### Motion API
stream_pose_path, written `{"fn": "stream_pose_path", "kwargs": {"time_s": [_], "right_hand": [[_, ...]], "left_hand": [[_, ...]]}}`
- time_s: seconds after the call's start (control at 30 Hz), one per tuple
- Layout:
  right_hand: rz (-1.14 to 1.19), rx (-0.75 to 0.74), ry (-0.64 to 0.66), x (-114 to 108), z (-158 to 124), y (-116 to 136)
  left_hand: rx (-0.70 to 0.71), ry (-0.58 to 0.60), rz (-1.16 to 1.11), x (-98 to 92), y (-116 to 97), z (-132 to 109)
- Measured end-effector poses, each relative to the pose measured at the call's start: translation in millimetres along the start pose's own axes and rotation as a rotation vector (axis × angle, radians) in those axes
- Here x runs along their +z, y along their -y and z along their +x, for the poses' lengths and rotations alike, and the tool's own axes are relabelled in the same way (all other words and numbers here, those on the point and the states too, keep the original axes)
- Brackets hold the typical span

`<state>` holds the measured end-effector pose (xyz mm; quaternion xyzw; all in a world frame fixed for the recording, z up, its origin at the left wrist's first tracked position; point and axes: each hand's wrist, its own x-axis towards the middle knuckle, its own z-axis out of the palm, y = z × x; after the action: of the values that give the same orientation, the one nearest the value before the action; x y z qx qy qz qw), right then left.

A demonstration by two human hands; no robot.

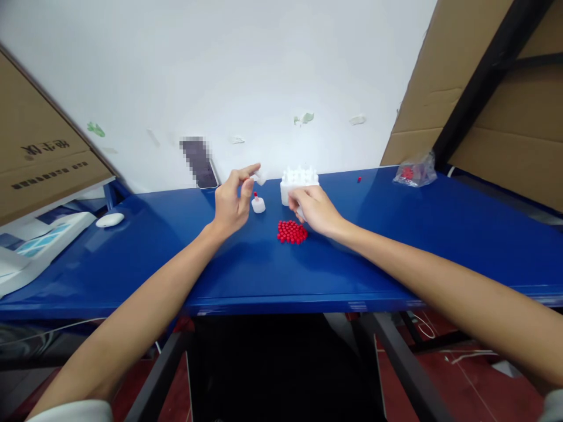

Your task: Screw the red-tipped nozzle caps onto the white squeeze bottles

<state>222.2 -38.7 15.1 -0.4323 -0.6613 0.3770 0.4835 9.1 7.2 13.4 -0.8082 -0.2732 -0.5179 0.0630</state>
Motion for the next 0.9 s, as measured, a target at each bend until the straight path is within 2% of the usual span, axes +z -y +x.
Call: {"fn": "stream_pose_path", "kwargs": {"time_s": [0.13,0.23,0.43,0.7,0.9], "right_hand": [[-0.078,0.045,0.053,-4,-1,1],[-0.060,0.034,0.043,-4,-1,1],[0.079,0.005,0.028,-4,0,0],[0.054,-0.013,0.060,-2,-5,3],[0.038,-0.045,0.069,1,-7,5]], "left_hand": [[-0.065,0.070,-0.007,-1.1,26,-2],[-0.083,0.112,-0.001,1.8,35,-6],[-0.074,0.168,0.043,4.2,37,-7],[-0.075,0.077,0.058,-1.0,38,-4],[-0.139,0.148,0.197,-0.9,39,-6]]}}
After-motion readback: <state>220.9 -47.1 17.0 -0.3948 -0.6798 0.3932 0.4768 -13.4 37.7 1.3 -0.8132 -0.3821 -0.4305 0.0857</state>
